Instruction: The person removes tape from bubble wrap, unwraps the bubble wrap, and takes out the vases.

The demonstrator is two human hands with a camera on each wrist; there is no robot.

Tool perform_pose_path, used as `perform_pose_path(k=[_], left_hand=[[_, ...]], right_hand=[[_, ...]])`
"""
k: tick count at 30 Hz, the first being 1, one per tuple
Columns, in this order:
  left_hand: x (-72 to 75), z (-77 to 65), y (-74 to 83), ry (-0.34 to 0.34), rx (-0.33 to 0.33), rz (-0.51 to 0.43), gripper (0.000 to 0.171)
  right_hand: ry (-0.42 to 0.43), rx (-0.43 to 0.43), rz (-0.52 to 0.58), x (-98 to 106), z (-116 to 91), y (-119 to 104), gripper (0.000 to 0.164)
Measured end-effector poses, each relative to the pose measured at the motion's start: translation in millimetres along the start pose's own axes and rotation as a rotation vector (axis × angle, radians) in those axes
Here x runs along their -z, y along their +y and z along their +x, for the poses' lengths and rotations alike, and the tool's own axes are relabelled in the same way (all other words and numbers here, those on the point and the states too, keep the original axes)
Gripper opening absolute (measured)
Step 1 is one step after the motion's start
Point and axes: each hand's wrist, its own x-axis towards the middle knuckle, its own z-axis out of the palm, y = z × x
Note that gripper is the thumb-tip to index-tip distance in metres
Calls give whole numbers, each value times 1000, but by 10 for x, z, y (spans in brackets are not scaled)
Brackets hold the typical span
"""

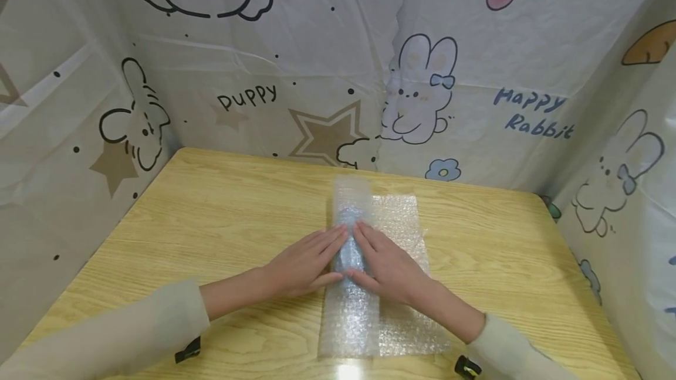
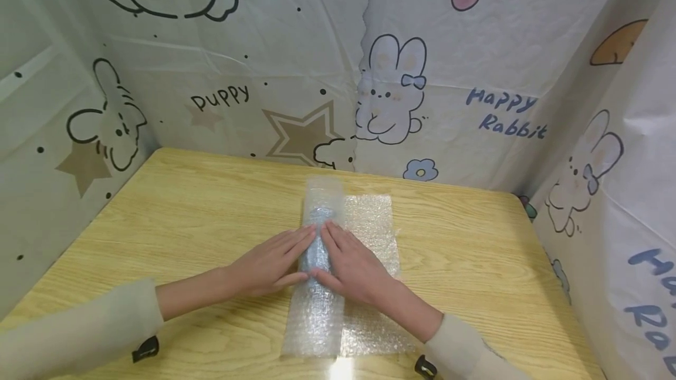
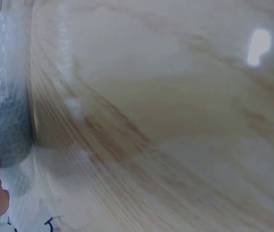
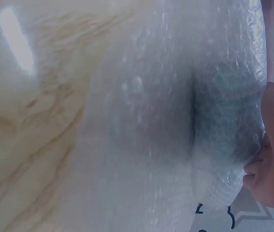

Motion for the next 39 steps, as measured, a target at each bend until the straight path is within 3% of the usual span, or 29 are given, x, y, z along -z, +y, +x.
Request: perform_pose_path(k=[9, 20, 27, 35, 39], left_hand=[[11, -73, -27, 12, 5, 4, 74], [-6, -26, -14, 32, -13, 6, 75], [3, -2, -22, 11, -2, -23, 74], [49, 166, 36, 42, 8, -60, 77], [65, 255, 55, 5, -4, -64, 84]], right_hand=[[-11, -1, -34, -22, 63, -44, 82], [9, -59, 75, -37, -92, 38, 71], [12, -116, 140, -61, -192, 83, 73], [9, -125, 150, -81, -187, 47, 74], [21, -110, 128, -101, -186, 32, 73]])
